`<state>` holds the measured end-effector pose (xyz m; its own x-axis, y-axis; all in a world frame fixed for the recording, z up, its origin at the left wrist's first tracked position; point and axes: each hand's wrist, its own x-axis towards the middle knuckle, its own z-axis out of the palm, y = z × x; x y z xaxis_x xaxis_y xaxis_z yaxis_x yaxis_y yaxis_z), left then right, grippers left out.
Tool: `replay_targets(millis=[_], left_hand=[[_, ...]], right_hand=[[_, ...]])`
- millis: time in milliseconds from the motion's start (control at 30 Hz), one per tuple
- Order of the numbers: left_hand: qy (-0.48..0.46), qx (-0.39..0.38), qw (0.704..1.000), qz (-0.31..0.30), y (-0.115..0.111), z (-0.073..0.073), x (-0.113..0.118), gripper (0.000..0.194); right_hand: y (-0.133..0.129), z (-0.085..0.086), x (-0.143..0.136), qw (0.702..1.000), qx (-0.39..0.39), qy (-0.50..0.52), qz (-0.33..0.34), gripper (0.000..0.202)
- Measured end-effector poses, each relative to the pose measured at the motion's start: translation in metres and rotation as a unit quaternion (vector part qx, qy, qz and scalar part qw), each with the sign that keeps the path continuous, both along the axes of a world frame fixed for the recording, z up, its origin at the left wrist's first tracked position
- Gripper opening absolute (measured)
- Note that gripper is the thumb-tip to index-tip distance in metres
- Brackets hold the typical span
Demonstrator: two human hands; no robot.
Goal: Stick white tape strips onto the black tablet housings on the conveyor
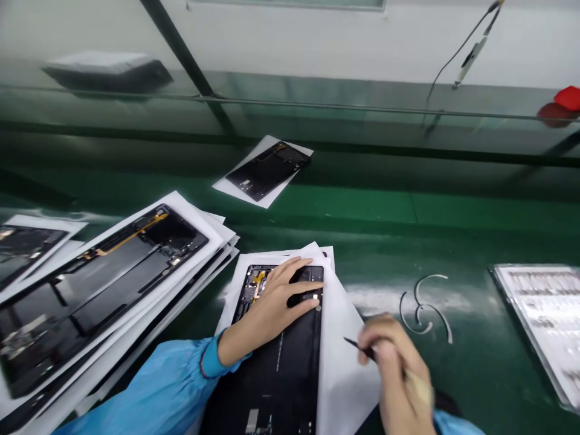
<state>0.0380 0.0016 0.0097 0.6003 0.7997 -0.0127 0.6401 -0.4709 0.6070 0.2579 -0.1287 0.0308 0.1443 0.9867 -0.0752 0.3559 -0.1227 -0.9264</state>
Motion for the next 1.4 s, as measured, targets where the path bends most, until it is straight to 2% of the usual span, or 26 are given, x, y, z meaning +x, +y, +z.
replay_targets(millis=[67,200,367,567,767,967,1133,1400], left_hand=[[-0.013,-0.007,1.0,0.017,0.002,-0.002,0.002,0.023],[-0.035,-0.041,0.998,0.041,0.005,-0.002,0.002,0.011],[-0.051,-0.06,0.996,0.036,0.0,0.0,-0.008,0.013],[-0.045,-0.076,0.996,0.02,-0.002,0.0,-0.013,0.014],[-0.055,-0.069,0.996,0.006,-0.001,-0.006,-0.015,0.013],[-0.069,-0.042,0.997,0.007,-0.002,-0.01,-0.015,0.01],[-0.088,-0.03,0.996,0.015,-0.003,-0.011,-0.012,0.01],[-0.088,-0.036,0.995,0.016,-0.003,-0.008,-0.012,0.012]], right_hand=[[0.015,-0.008,-0.019,0.997,-0.019,0.05,-0.063,0.01],[0.04,-0.024,-0.044,0.987,-0.043,0.132,-0.08,0.015],[0.047,-0.035,-0.049,0.981,0.0,0.142,-0.129,0.013],[0.05,-0.034,-0.052,0.979,0.037,0.124,-0.156,0.009],[0.053,-0.033,-0.057,0.982,0.064,0.104,-0.146,0.005],[0.054,-0.037,-0.06,0.988,0.095,0.069,-0.101,0.01],[0.053,-0.043,-0.059,0.988,0.107,0.082,-0.071,0.013],[0.052,-0.047,-0.057,0.987,0.11,0.095,-0.064,0.015]])
